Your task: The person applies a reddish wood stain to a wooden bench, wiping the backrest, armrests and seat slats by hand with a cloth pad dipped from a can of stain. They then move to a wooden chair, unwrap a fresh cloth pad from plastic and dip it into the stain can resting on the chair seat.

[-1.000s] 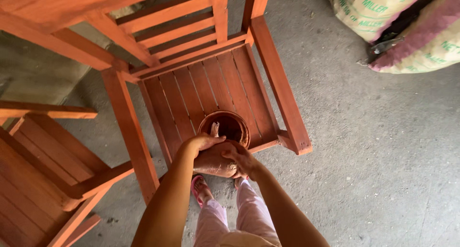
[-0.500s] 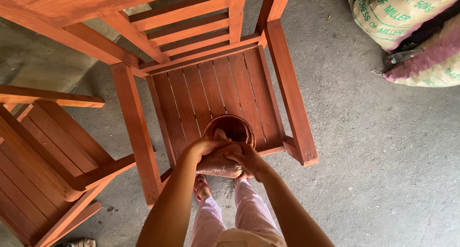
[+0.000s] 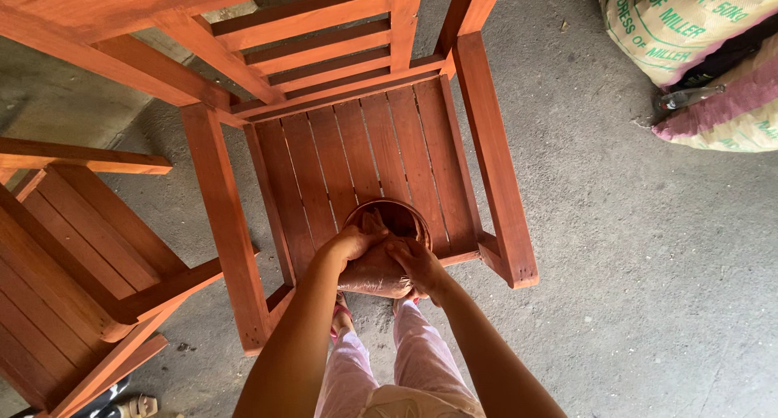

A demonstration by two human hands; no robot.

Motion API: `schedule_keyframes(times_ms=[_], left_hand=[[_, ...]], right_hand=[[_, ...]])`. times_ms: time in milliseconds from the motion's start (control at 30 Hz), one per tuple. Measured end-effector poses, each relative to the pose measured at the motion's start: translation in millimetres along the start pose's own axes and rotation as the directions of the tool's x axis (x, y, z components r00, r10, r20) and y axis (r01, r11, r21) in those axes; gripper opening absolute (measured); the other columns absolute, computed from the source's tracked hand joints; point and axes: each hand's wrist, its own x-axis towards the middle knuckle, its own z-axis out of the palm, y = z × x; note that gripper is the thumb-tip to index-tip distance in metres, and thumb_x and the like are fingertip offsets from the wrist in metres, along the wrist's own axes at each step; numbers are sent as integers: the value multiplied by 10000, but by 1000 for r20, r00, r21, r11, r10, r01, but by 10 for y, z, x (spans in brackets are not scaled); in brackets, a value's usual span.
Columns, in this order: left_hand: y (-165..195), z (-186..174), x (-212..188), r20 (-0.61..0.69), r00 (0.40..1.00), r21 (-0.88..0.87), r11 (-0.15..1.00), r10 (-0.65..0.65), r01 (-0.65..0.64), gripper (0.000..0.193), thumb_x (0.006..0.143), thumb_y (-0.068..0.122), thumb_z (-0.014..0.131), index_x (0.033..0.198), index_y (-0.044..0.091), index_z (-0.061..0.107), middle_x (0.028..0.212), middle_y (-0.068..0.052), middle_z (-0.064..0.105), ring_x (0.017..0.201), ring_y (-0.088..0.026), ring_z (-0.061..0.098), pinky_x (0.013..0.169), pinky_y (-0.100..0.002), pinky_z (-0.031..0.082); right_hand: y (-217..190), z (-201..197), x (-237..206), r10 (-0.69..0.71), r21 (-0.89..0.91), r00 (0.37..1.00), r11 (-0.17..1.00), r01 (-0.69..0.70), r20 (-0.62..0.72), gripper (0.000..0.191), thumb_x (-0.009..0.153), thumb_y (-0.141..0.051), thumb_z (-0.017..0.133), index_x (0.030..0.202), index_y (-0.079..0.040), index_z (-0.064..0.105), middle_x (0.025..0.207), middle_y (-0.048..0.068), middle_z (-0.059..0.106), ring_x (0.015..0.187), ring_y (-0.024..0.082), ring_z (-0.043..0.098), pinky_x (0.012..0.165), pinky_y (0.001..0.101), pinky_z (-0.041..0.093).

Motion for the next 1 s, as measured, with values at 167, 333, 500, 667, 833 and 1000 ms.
schedule_keyframes(times_ms=[167,333,500,667,833,1000], left_hand=[[48,28,8,11,1000,100,995,-16,14,904,772,749,704,1151,-70,746,1078,-241,772,930,-311,725,818,-447,552],[37,31,-1,26,999,121,992,-24,21,899,780,750,676,1216,-36,705,1118,-233,753,966,-316,727,841,-434,553],[-26,47,46,32,999,106,994,-21,17,808,854,664,686,1271,-29,654,1154,-233,737,1012,-315,720,864,-438,564],[-111,70,29,104,994,-175,984,17,1,560,834,401,698,1216,-7,738,1108,-197,775,992,-317,749,851,-447,592],[-70,110,-43,118,990,-304,947,-74,107,653,768,442,789,1249,11,688,1142,-222,754,1010,-337,749,874,-440,611],[-12,113,-105,83,991,-288,950,-105,125,872,672,592,850,1325,46,663,1235,-221,730,1067,-312,730,922,-412,574]], right_hand=[[-21,26,-70,30,-82,997,996,-35,-69,621,897,-496,653,1326,-54,573,1127,209,725,747,325,762,436,397,624],[-55,19,-149,32,-131,997,991,-41,-69,612,919,-505,652,1292,-22,597,1025,214,741,680,281,749,436,348,608],[-3,41,-124,18,-120,998,993,-25,-56,586,898,-466,668,1325,-74,577,1035,165,737,698,243,733,433,345,590],[55,38,-114,-27,-130,1000,991,27,-2,638,890,-425,662,1439,-130,525,1100,168,736,775,239,728,444,319,569],[68,19,-155,-59,-99,998,993,58,-14,754,853,-338,702,1521,-184,388,1275,126,664,968,236,717,535,372,601],[113,19,-111,-229,-47,973,972,229,20,695,886,-284,751,1491,-116,455,1329,131,662,1180,203,650,939,336,576]])
